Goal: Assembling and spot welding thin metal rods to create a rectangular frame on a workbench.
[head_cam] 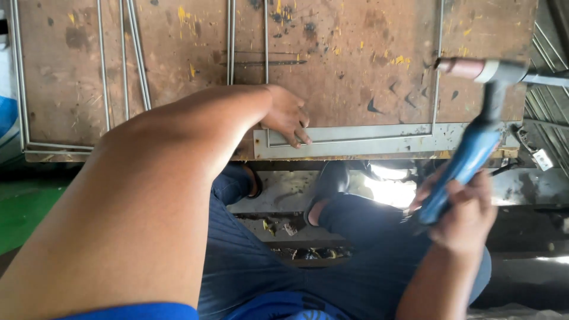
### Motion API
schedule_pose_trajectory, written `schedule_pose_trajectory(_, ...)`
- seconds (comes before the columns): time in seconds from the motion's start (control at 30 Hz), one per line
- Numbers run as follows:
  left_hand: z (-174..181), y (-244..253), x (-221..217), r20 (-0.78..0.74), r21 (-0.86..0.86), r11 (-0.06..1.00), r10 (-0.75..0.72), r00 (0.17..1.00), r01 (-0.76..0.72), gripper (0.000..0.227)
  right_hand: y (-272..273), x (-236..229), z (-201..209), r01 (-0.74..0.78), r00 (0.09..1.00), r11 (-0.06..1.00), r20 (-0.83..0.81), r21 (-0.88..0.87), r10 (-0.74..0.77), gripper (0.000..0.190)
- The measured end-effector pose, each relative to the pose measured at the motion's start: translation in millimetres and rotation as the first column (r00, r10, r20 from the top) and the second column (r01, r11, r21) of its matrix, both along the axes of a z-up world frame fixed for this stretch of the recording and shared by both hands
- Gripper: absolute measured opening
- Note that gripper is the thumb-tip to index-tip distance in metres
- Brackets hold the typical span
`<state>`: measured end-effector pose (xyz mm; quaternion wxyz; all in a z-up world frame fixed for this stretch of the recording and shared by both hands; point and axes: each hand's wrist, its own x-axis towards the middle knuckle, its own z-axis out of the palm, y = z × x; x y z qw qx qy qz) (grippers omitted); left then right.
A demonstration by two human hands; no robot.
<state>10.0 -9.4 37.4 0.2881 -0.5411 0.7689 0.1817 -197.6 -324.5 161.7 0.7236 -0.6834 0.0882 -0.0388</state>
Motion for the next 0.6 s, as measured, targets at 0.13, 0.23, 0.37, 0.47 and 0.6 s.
schedule_pose_trajectory(0.13,20.8,2.2,-4.0,0.076,-0.045,0.995,-0.084,0.994,0.087,0.084,63.6,-50.5,-7.5,-0.197,0.98,0.954,0.05,0.226,0.191,0.041)
schedule_pose_trajectory(0.23,8.1,-1.0,0.6,0.027,-0.052,0.996,-0.075,0.997,0.077,0.085,80.1,-76.0,-22.2,-0.283,0.952,0.936,-0.058,0.209,0.3,0.06)
schedule_pose_trajectory(0.37,2.8,-7.4,-0.2,-0.084,0.035,0.996,0.084,0.993,-0.081,0.099,116.6,-87.3,-31.4,-0.133,0.93,0.978,-0.322,0.16,0.179,0.067)
schedule_pose_trajectory(0.47,15.2,-3.6,-0.4,0.006,0.016,1.0,0.01,1.0,-0.01,0.077,146.5,-86.5,-39.3,-0.023,0.879,0.996,-0.472,0.086,0.061,0.069)
schedule_pose_trajectory(0.6,18.5,-2.0,-1.2,-0.01,0.06,0.992,0.112,0.994,-0.112,0.097,185.8,-83.0,-39.7,0.236,0.673,0.972,-0.72,-0.004,-0.167,0.064)
